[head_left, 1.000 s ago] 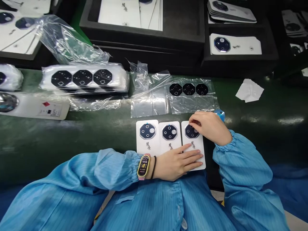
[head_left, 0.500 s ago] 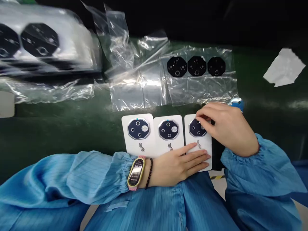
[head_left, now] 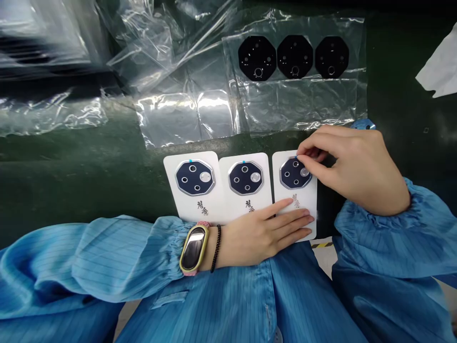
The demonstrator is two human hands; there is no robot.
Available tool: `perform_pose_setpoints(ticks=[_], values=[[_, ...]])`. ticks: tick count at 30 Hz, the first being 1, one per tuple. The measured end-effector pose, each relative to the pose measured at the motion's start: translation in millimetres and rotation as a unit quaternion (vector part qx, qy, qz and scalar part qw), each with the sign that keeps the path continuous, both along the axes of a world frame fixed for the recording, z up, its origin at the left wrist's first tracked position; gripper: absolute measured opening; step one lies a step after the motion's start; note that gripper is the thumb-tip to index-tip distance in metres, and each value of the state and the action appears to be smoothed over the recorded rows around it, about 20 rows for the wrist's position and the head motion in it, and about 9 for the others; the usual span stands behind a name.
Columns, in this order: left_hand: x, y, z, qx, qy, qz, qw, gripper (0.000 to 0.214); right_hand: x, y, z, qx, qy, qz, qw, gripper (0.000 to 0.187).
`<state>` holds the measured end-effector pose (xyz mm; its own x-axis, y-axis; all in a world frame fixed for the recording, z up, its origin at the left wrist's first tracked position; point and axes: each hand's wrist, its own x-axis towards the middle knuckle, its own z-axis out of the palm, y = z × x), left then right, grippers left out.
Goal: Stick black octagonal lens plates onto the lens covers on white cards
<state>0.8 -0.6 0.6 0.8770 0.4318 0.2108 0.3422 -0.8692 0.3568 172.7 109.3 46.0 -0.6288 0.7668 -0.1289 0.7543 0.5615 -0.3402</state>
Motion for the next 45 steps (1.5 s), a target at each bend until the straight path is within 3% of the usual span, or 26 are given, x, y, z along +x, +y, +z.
perform_pose_setpoints(ticks=[5,10,16,24,34,39,42,45], values=[[0,0,-0.3,-0.024,-0.011,0.002,1.000,0.040,0,0,-1.7,-0.007,0.007,0.022,1.000,0.015],[0,-1,-0.6,-0.010,-0.006,0.000,1.000,0.040,-2,-6,-7.3,0.039,-0.027,0.048,0.998,0.022],[0,-2,-1.9,0.004,0.010,-0.001,1.000,0.042,-4,-16,-14.5,0.106,-0.054,0.039,0.992,0.030],[0,0,0.4,0.003,0.008,0.003,1.000,0.042,-8,-19,-13.1,0.109,-0.063,0.029,0.992,0.036],[0,0,-0.5,0.024,0.008,0.004,1.000,0.041,3,-20,-18.0,0.204,-0.041,0.122,0.970,0.027],[0,-1,-2.2,0.030,0.006,0.010,0.999,0.042,5,-32,-19.1,0.250,-0.030,0.125,0.960,0.021],[1,-2,-4.0,0.030,0.001,0.011,0.999,0.043,10,-45,-17.3,0.231,-0.042,0.134,0.963,0.021],[1,-2,-4.1,0.026,0.001,0.009,1.000,0.043,22,-59,-9.8,0.164,-0.016,0.135,0.977,0.019]])
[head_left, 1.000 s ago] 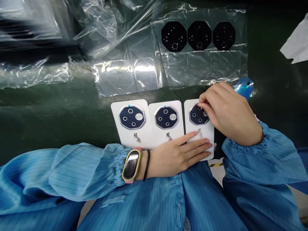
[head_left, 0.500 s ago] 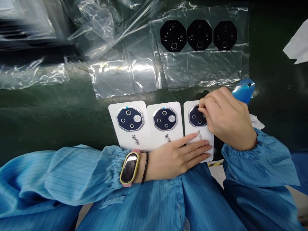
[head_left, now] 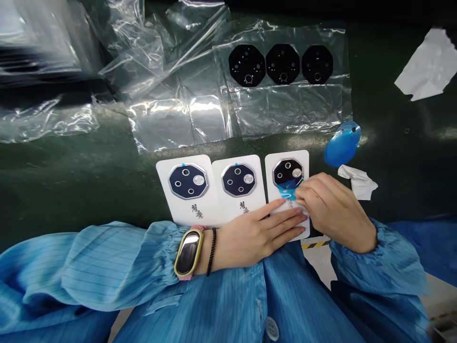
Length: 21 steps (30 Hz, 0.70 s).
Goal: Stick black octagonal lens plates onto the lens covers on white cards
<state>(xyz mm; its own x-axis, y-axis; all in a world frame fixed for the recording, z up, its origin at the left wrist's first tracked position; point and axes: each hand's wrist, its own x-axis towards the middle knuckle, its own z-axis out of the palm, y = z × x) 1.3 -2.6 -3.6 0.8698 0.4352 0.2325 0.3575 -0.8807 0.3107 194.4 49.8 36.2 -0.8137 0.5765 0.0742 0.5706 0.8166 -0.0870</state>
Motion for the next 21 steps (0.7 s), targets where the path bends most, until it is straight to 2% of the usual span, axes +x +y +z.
perform_pose_setpoints(ticks=[3,6,9,12,17,21], values=[[0,1,1.5,-0.004,0.003,-0.006,1.000,0.042,14,-9,14.5,-0.098,0.060,-0.023,0.993,0.019],[1,1,3.2,-0.004,-0.001,-0.009,1.000,0.041,26,-5,28.3,-0.136,0.121,-0.106,0.978,0.018],[2,1,4.2,0.001,-0.016,-0.007,1.000,0.041,34,13,31.8,-0.088,0.157,-0.253,0.951,0.016],[2,1,4.7,0.016,-0.029,-0.010,0.999,0.040,39,36,25.3,-0.073,0.159,-0.355,0.918,0.013],[2,1,6.1,0.031,-0.056,-0.008,0.998,0.036,36,59,12.7,-0.052,0.106,-0.437,0.892,0.015],[0,-1,10.4,0.038,-0.095,-0.021,0.994,0.039,34,60,11.2,-0.015,0.083,-0.450,0.889,0.012]])
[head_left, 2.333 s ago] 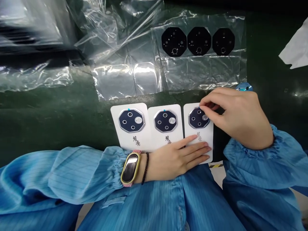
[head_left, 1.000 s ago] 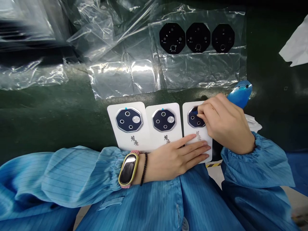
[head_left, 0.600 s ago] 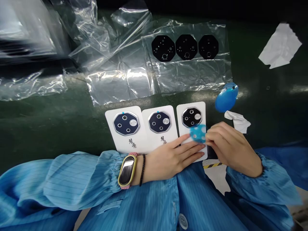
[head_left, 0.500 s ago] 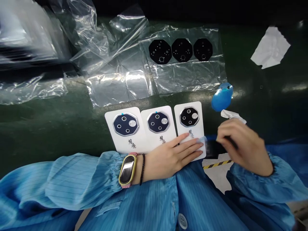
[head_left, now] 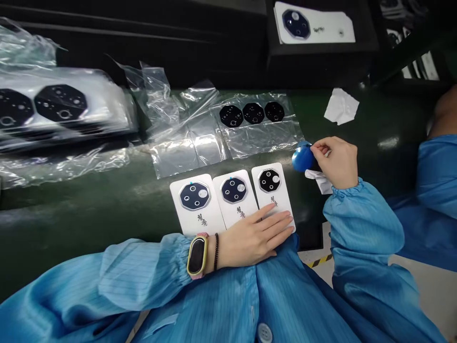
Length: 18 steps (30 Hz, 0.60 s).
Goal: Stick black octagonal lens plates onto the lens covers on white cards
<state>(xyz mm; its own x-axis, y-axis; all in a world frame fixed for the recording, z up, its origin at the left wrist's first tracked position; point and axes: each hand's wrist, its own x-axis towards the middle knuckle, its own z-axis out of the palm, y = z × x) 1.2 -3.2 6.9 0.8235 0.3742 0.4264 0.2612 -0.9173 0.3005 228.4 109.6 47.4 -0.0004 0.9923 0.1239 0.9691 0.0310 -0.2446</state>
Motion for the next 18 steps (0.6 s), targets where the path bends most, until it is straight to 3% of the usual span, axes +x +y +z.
perform_pose_setpoints(ticks=[4,7,13,18], values=[[-10,-5,3.7,0.012,-0.010,0.017,1.000,0.039,-3,-6,7.4,0.035,-0.006,0.012,0.999,0.012],[-21,-11,2.2,0.007,0.008,0.048,0.999,0.037,-22,-15,12.3,0.045,0.014,0.080,0.996,0.010],[-38,-17,-5.8,-0.023,0.045,0.046,0.998,0.039,-102,-31,5.3,-0.049,0.044,0.326,0.943,0.014],[-40,-16,-10.2,-0.016,0.041,0.043,0.998,0.038,-142,-30,2.7,-0.104,-0.034,0.364,0.925,0.020]])
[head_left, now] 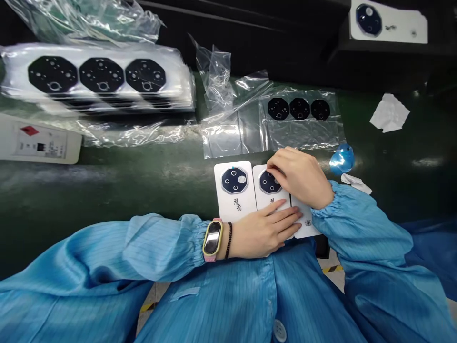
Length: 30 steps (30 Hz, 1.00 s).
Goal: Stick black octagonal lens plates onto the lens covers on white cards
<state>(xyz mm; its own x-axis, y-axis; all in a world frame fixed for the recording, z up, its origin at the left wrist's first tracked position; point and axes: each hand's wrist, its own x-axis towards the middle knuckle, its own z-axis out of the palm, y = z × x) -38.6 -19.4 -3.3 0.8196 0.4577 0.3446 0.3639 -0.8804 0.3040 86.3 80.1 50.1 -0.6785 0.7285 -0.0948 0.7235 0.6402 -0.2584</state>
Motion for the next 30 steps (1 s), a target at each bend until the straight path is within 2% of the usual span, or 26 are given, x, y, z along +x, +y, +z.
perform_pose_setpoints(ticks=[3,12,23,30], values=[[0,0,-0.6,0.009,-0.012,0.006,1.000,0.037,-5,3,3.2,0.012,-0.041,0.012,0.999,0.025],[0,0,0.0,0.022,-0.033,0.019,0.999,0.035,-11,4,8.3,0.020,-0.112,0.016,0.993,0.020],[1,-2,-4.9,0.033,-0.030,0.021,0.999,0.035,-6,1,3.1,0.024,-0.098,0.012,0.995,0.019],[0,-3,-6.3,0.020,-0.006,0.011,1.000,0.037,-3,-3,-3.3,0.060,-0.112,0.035,0.991,0.017]])
